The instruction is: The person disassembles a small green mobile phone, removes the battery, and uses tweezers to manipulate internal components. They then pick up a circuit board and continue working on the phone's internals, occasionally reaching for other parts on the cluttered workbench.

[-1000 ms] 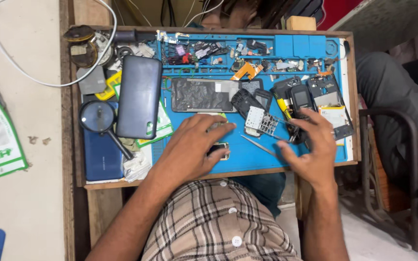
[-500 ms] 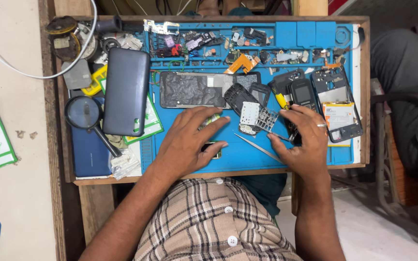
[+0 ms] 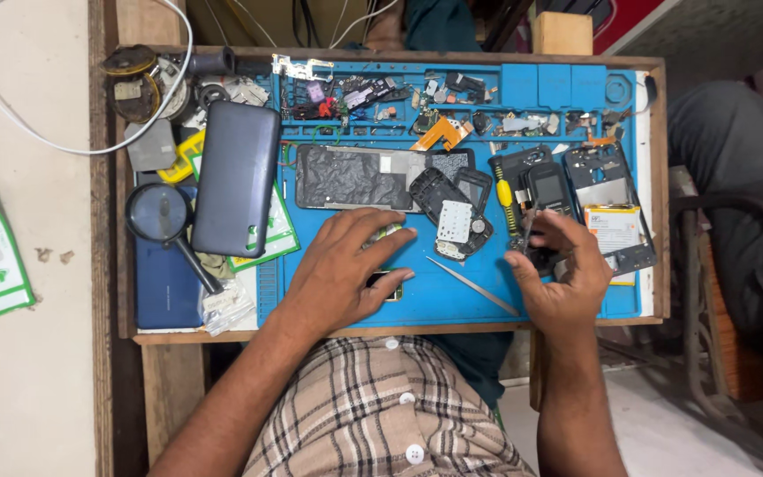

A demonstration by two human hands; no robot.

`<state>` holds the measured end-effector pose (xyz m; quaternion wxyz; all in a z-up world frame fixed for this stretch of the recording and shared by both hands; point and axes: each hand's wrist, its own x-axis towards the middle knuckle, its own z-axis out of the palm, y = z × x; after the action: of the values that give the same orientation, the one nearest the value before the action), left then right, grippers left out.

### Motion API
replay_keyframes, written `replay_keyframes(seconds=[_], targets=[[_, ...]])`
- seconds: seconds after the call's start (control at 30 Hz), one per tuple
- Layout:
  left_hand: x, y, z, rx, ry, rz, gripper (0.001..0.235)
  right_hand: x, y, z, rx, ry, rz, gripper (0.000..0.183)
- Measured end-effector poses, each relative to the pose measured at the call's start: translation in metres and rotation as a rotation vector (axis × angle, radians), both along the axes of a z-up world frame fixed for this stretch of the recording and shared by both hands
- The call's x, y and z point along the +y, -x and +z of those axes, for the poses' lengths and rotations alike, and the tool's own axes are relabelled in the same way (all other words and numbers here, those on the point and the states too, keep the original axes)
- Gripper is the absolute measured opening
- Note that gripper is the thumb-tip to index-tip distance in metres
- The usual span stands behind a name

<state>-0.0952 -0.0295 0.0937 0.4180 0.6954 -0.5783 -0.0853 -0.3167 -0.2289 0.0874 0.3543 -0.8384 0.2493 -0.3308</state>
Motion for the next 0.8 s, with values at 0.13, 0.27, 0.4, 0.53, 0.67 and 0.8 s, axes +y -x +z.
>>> replay_keyframes(seconds=[0.13,0.27,0.4,0.53,0.67,0.8], targets=[[0.003,-0.003,0.001,0.028,0.033,0.005,0.044,0.004,-0.002,-0.003,0.021,-0.019,-0.010,0.065],[0.004,-0.002,-0.007,0.033,0.026,0.010,0.044,0.003,0.007,-0.016,-0.105,-0.255,-0.078,0.067],[0.007,-0.004,0.000,0.042,0.083,0.038,0.045,-0.002,0.005,-0.024,-0.209,-0.255,-0.105,0.063],[0.018,-0.008,0.013,0.043,0.083,0.021,0.044,0.000,-0.015,-0.015,-0.218,-0.373,-0.188,0.071],[0.023,0.003,-0.008,0.055,0.145,0.028,0.043,-0.006,0.000,-0.031,-0.237,-0.246,-0.175,0.061],[0.026,0.000,-0.015,0.059,0.213,0.075,0.039,-0.017,0.010,-0.043,-0.151,-0.010,-0.174,0.053]])
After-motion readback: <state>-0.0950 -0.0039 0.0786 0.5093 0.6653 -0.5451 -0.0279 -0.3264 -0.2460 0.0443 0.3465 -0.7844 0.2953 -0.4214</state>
